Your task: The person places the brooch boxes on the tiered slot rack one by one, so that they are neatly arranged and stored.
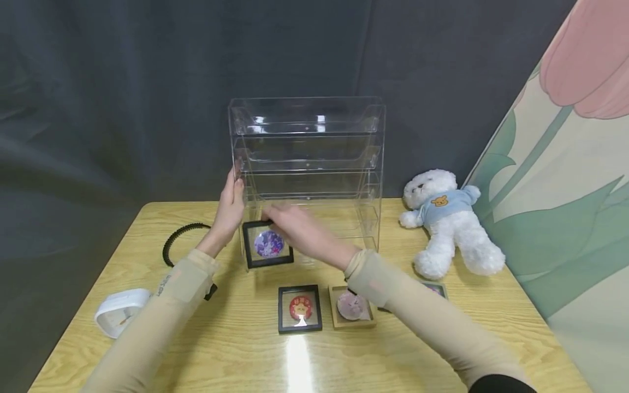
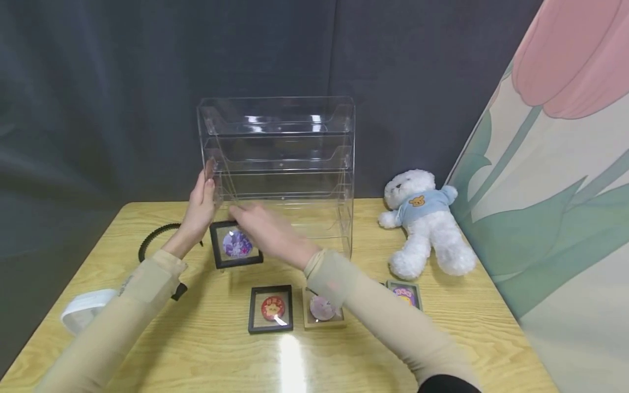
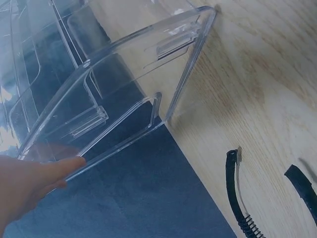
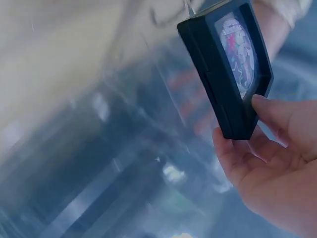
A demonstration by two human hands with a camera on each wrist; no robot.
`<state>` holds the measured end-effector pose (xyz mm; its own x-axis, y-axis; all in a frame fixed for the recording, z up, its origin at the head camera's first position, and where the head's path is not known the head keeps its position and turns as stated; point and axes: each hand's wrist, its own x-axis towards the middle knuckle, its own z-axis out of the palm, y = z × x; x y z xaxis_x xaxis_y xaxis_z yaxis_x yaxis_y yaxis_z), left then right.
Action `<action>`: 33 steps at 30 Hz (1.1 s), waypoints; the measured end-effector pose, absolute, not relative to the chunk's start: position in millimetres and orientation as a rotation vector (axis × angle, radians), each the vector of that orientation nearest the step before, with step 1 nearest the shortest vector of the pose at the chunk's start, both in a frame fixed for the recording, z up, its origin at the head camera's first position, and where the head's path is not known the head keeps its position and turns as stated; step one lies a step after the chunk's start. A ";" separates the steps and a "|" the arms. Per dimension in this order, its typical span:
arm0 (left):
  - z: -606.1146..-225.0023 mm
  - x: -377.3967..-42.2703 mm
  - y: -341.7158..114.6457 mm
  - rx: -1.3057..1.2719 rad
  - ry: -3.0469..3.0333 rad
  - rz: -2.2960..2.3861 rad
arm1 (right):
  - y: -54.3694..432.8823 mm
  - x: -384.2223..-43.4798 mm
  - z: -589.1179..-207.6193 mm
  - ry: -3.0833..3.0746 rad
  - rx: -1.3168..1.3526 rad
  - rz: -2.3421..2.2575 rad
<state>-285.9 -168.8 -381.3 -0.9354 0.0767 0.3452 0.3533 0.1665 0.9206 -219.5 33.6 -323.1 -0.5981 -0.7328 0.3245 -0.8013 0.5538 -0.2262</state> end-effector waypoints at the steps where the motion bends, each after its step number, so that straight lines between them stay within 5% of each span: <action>1: -381.1 -285.6 -168.9 -0.429 -2.222 -1.849 | 37.5 -223.6 -312.8 -2.585 1.278 0.532; 15: -382.6 -284.5 -169.4 -0.428 -2.219 -1.868 | 57.5 -294.9 -198.8 -2.518 1.071 0.456; 33: -382.8 -279.2 -164.9 -0.443 -2.232 -1.841 | 39.5 -328.0 -196.3 -2.598 0.934 0.456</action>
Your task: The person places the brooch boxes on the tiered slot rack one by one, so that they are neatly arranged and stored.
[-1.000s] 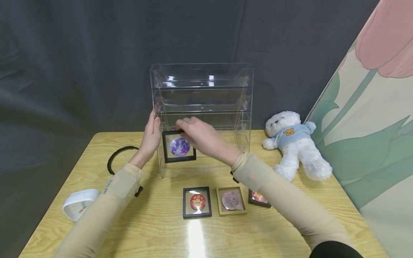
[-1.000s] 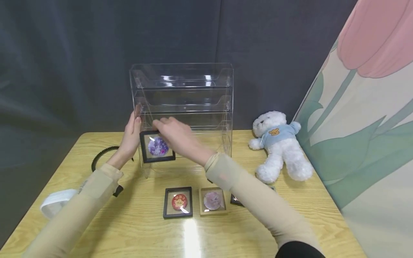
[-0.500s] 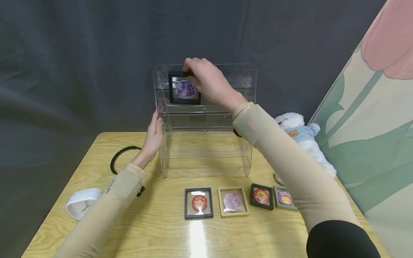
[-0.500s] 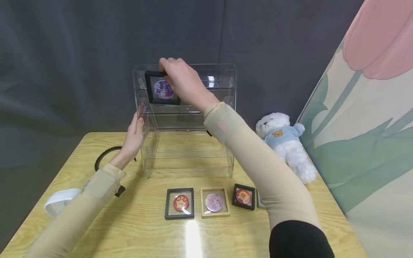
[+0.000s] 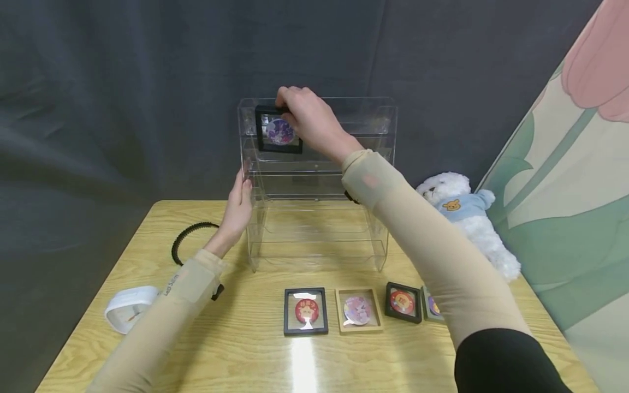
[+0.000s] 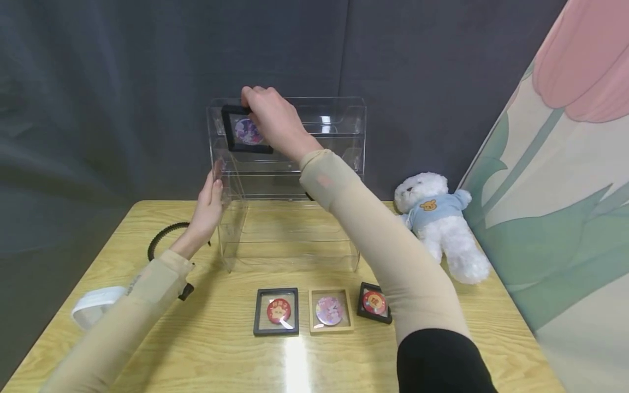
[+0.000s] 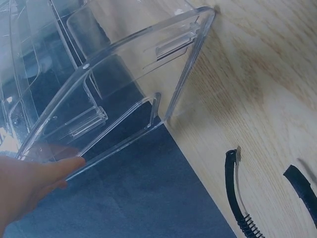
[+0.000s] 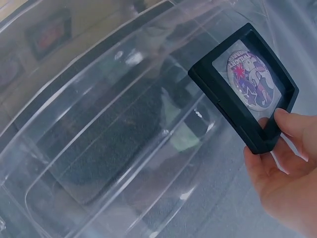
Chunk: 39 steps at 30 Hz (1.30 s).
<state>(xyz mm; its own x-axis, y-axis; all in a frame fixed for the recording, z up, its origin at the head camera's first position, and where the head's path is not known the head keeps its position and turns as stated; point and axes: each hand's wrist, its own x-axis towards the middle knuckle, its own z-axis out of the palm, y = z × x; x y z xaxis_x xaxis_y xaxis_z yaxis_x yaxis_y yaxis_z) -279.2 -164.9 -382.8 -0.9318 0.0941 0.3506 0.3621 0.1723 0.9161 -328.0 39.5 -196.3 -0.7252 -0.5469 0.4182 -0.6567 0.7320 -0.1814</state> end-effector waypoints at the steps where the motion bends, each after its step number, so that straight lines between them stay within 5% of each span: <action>1: -382.6 -279.1 -164.6 -0.447 -2.233 -1.840 | 38.4 -328.3 -197.3 -2.598 0.935 0.452; 39: -381.0 -270.8 -163.0 -0.425 -2.202 -1.885 | 11.5 -319.3 -231.5 -2.606 0.981 0.331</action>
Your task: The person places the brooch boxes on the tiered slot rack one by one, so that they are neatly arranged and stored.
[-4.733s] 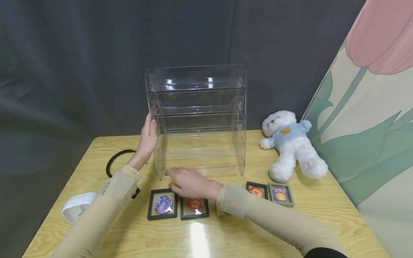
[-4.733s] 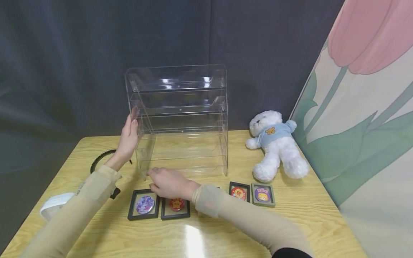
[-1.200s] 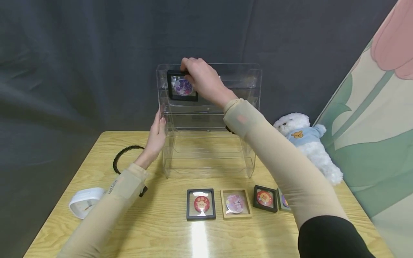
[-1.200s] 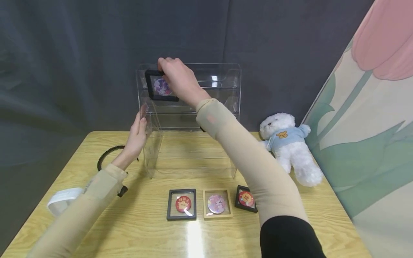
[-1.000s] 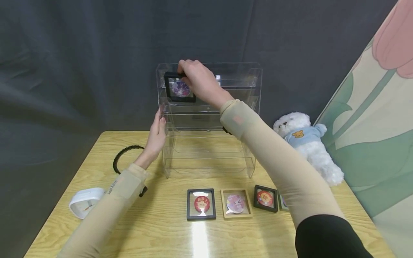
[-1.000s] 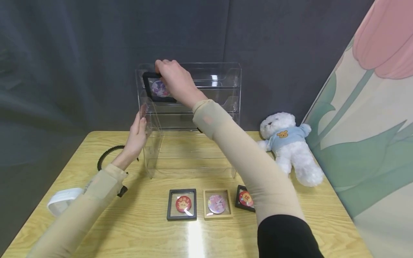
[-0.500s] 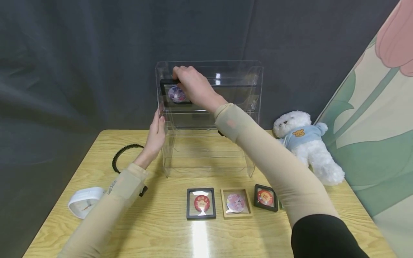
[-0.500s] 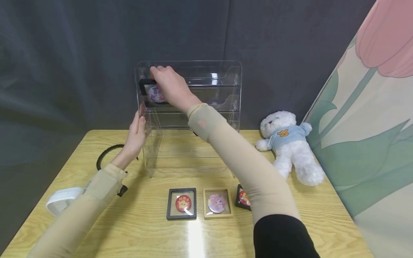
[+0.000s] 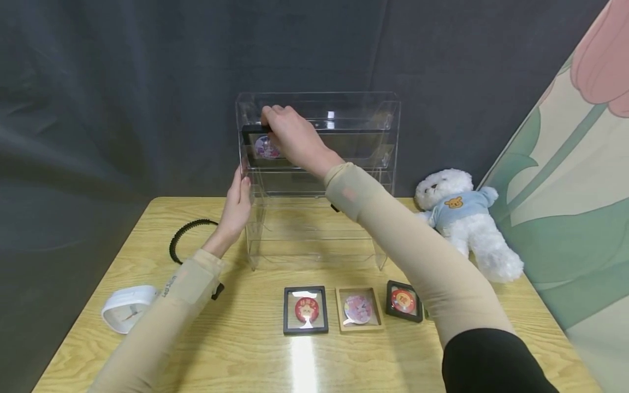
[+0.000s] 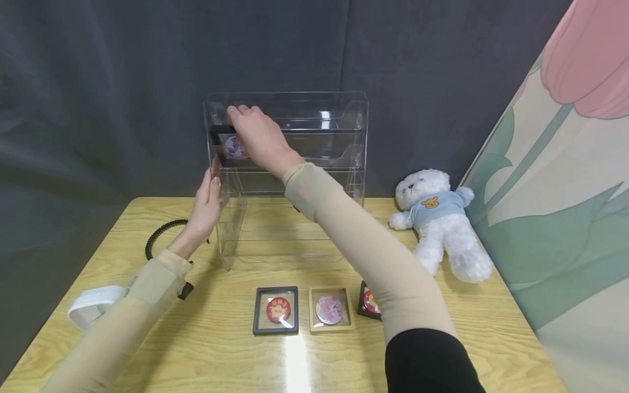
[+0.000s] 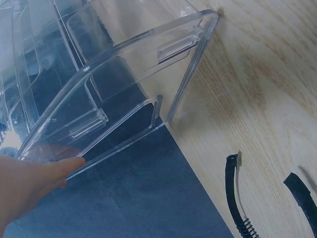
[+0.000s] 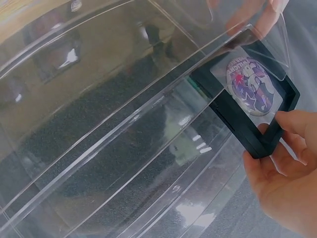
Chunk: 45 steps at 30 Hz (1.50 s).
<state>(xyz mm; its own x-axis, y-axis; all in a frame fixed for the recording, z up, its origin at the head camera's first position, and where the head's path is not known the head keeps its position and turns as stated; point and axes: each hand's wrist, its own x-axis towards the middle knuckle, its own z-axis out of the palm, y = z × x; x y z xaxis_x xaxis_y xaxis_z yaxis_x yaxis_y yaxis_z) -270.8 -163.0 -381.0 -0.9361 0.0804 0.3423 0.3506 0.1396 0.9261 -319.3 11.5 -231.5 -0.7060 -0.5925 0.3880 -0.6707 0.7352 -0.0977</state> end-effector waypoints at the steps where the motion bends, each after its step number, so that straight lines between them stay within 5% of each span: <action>1: -380.6 -270.6 -162.9 -0.432 -2.200 -1.892 | 11.6 -319.3 -231.6 -2.605 0.981 0.335; 21: -379.6 -271.7 -164.8 -0.443 -2.211 -1.864 | 19.4 -313.4 -226.6 -2.626 0.947 0.347; 33: -378.3 -272.1 -164.5 -0.451 -2.207 -1.888 | 55.1 -271.8 -216.8 -2.590 0.938 0.384; 45: -379.5 -273.0 -174.6 -0.440 -2.193 -1.888 | 63.0 -204.5 -291.1 -2.581 1.144 0.445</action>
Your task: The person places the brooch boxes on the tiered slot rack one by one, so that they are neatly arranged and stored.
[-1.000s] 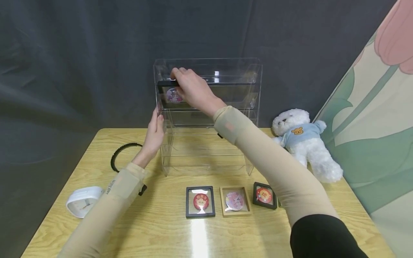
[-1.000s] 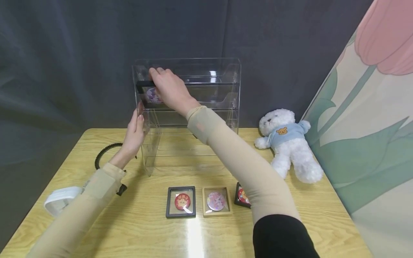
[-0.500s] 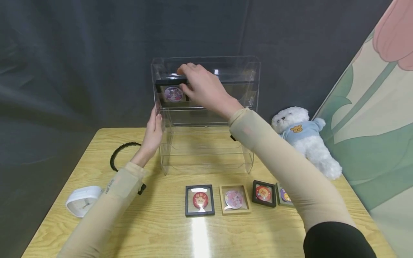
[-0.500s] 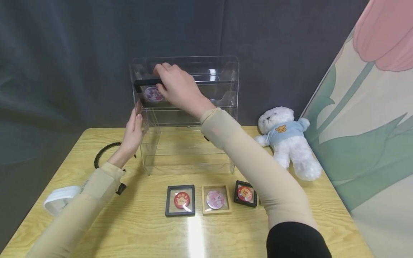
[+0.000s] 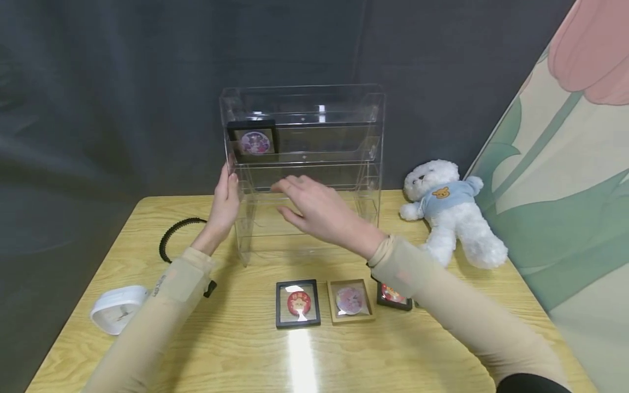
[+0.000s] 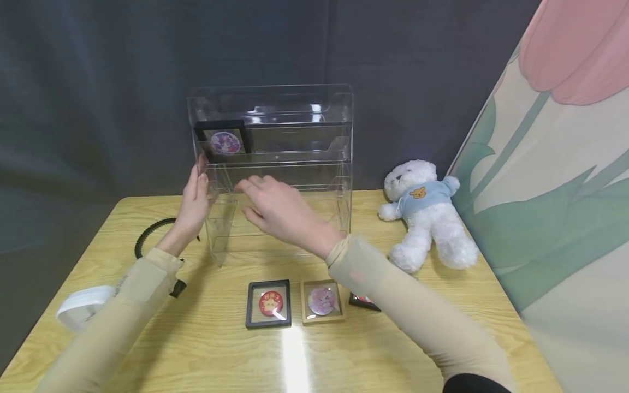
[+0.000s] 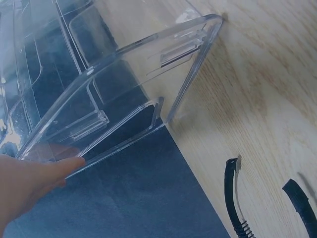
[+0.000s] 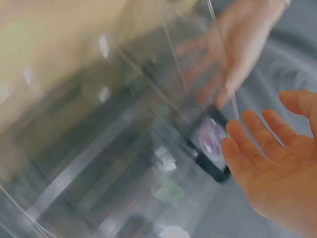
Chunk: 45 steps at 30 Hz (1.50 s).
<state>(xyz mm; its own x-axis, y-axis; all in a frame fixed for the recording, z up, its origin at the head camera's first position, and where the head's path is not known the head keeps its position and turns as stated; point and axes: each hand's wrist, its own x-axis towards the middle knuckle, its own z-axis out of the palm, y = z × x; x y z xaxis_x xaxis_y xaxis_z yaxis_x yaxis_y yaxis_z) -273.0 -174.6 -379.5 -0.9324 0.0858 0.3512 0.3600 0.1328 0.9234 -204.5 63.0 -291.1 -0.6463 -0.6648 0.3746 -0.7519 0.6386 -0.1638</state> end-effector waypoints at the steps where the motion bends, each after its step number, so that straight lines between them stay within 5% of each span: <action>1: -379.7 -273.0 -175.0 -0.442 -2.192 -1.883 | 63.4 -200.5 -299.7 -2.586 1.163 0.459; 19: -375.6 -270.1 -173.3 -0.414 -2.214 -1.870 | 61.3 -159.1 -423.8 -2.757 1.291 0.526; 45: -379.1 -272.0 -174.9 -0.405 -2.227 -1.883 | 65.0 -153.0 -454.8 -2.845 1.303 0.447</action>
